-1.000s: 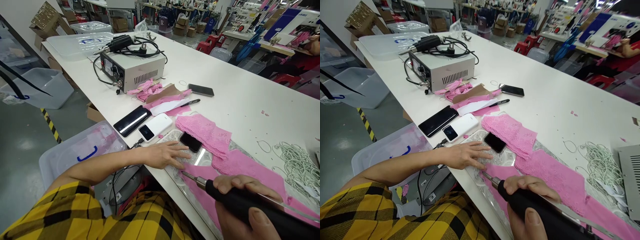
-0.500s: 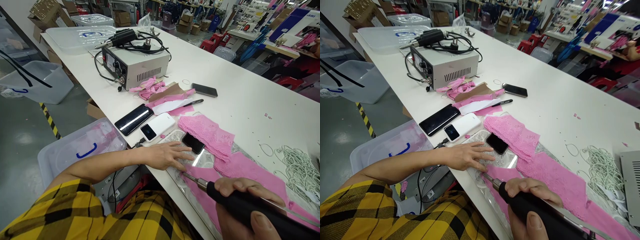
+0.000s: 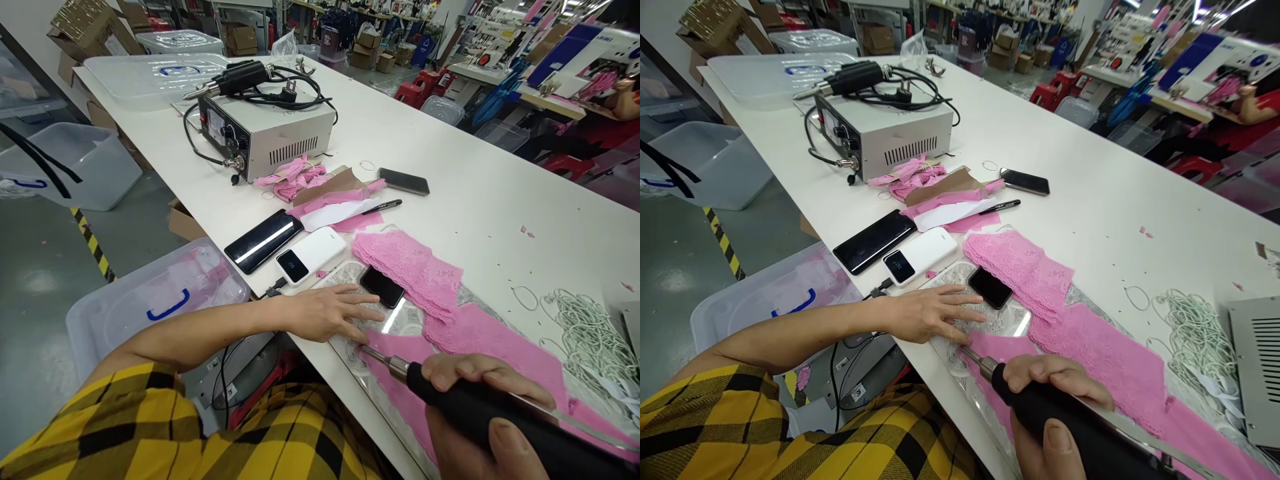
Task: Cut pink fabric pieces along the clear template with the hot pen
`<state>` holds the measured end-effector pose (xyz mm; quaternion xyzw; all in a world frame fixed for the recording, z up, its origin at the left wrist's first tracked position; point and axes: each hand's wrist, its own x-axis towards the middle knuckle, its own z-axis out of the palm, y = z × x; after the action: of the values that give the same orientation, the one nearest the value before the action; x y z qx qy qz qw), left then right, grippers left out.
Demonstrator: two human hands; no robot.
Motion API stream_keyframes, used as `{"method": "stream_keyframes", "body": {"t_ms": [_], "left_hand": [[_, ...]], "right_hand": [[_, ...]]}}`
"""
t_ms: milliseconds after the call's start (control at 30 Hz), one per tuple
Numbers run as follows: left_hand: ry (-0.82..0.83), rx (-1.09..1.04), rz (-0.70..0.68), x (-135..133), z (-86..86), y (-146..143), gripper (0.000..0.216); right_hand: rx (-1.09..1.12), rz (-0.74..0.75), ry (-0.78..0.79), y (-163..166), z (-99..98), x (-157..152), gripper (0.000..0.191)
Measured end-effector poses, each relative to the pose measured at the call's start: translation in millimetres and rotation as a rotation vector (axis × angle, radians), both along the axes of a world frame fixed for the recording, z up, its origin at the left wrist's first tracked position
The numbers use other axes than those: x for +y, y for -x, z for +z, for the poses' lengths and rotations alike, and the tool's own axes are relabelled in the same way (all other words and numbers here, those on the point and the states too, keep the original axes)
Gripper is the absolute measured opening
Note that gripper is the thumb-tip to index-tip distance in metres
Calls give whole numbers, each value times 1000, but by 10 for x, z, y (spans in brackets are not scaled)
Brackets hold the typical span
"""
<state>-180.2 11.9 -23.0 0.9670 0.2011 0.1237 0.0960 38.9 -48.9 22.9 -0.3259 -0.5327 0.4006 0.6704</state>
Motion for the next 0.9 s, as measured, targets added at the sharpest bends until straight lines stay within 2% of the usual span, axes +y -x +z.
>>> {"method": "stream_keyframes", "body": {"t_ms": [167,333,500,733,900], "left_hand": [[-15,-34,-13,0,4,11,44],[-27,-52,-13,8,-15,22,46],[-28,-101,-28,15,-39,49,47],[-43,-226,-36,-91,30,-14,37],[-79,-264,-41,-171,28,-231,29]], "right_hand": [[0,43,-6,1,-18,4,9],[12,8,15,11,-20,-7,11],[27,-177,33,-111,55,-3,14],[7,-509,-77,-650,101,111,21],[84,-553,-48,-794,52,167,19]]}}
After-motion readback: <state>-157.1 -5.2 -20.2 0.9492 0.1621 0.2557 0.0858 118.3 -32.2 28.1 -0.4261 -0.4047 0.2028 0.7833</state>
